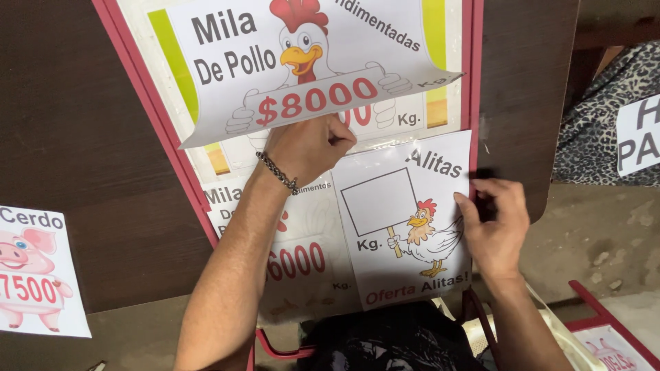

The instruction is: Taping paper signs onto a menu board using adhesive tape and scissors

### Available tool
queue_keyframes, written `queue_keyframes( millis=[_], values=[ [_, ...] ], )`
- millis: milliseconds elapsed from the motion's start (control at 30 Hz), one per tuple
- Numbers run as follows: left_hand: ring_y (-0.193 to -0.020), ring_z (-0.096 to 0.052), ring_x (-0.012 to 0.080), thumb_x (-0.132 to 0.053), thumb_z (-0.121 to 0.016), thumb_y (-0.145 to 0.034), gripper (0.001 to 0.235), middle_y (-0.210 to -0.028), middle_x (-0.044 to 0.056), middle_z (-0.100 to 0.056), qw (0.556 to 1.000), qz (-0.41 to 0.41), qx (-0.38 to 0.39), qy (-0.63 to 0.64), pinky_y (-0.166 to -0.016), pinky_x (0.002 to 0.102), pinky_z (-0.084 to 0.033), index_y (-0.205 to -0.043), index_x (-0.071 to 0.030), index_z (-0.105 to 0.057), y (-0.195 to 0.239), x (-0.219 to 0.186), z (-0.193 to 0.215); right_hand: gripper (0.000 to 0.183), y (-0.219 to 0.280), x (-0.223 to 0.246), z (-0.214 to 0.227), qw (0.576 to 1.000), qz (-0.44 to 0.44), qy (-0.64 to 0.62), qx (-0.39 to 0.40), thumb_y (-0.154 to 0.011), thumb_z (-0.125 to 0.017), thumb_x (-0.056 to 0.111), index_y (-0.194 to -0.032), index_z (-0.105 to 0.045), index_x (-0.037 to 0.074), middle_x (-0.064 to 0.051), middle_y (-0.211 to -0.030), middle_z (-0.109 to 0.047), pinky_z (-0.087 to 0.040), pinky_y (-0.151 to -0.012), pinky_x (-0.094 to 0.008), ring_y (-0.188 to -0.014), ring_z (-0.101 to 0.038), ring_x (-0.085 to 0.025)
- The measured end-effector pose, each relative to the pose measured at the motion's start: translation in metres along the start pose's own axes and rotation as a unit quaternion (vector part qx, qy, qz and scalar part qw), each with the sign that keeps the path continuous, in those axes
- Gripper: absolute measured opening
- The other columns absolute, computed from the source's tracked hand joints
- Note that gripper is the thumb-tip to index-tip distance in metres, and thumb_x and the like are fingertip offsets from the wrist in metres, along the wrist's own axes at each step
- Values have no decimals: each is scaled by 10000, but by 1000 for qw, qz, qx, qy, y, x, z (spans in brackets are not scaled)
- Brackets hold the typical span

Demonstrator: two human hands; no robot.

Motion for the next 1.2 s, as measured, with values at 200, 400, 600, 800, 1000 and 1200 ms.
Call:
queue_keyframes(
  millis=[200,400,600,800,1000,1200],
  values=[
    [-697,-711,240,-185,-690,-847,194,-671,6,-738,1000,-9,-11,-10,-714,358,-535,-976,-227,-829,1,0,-2,460,0,-3,-17,969,187,95,130,-852,-673,-60,-1195,-775,229,-24,-1292,-683,-407,-1023,-400,-1198,-593,-271],
    [-691,-713,228,-180,-690,-839,196,-666,-12,-736,1000,-13,-24,2,-722,357,-540,-964,-234,-830,1,-3,0,376,-9,16,-22,951,232,133,153,-882,-643,-34,-1115,-785,224,9,-1361,-665,-402,-1027,-365,-1267,-581,-235],
    [-794,-731,289,-232,-707,-831,181,-727,-1,-758,999,-18,-22,-32,-753,402,-548,-960,-247,-833,-1,2,-4,245,-9,19,-25,958,231,111,128,-899,-677,68,-1081,-788,189,8,-1335,-675,-429,-1020,-384,-1256,-599,-247],
    [-847,-735,333,-253,-702,-824,174,-771,27,-773,997,-39,-37,-60,-767,439,-560,-927,-273,-840,-8,12,-13,137,-19,37,-35,953,263,103,109,-864,-749,37,-967,-787,119,-8,-1293,-717,-432,-1035,-390,-1276,-629,-235],
    [-621,-194,104,-64,-472,-656,258,-500,-154,-233,990,-98,-73,-65,-512,318,-234,-665,-194,-249,4,-7,4,604,-31,61,-33,911,355,67,197,-831,-653,-192,-1379,-605,59,-220,-1514,-522,-433,-1160,-654,-1382,-538,-454],
    [-461,-307,116,-105,-518,-646,770,-440,-158,-320,990,-109,-68,-59,-488,284,-409,-1412,-101,-606,0,-9,6,932,-27,34,-51,868,417,76,257,-717,-685,-283,-1553,-434,42,-221,-1658,-334,-249,-1219,-772,-1550,-294,-467]
  ],
)
Point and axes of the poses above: each hand's wrist, its own y-axis away from the middle knuckle, its own z-axis out of the back of the hand, x = y × z, the point moved 1 cm from there along -y, towards the middle knuckle
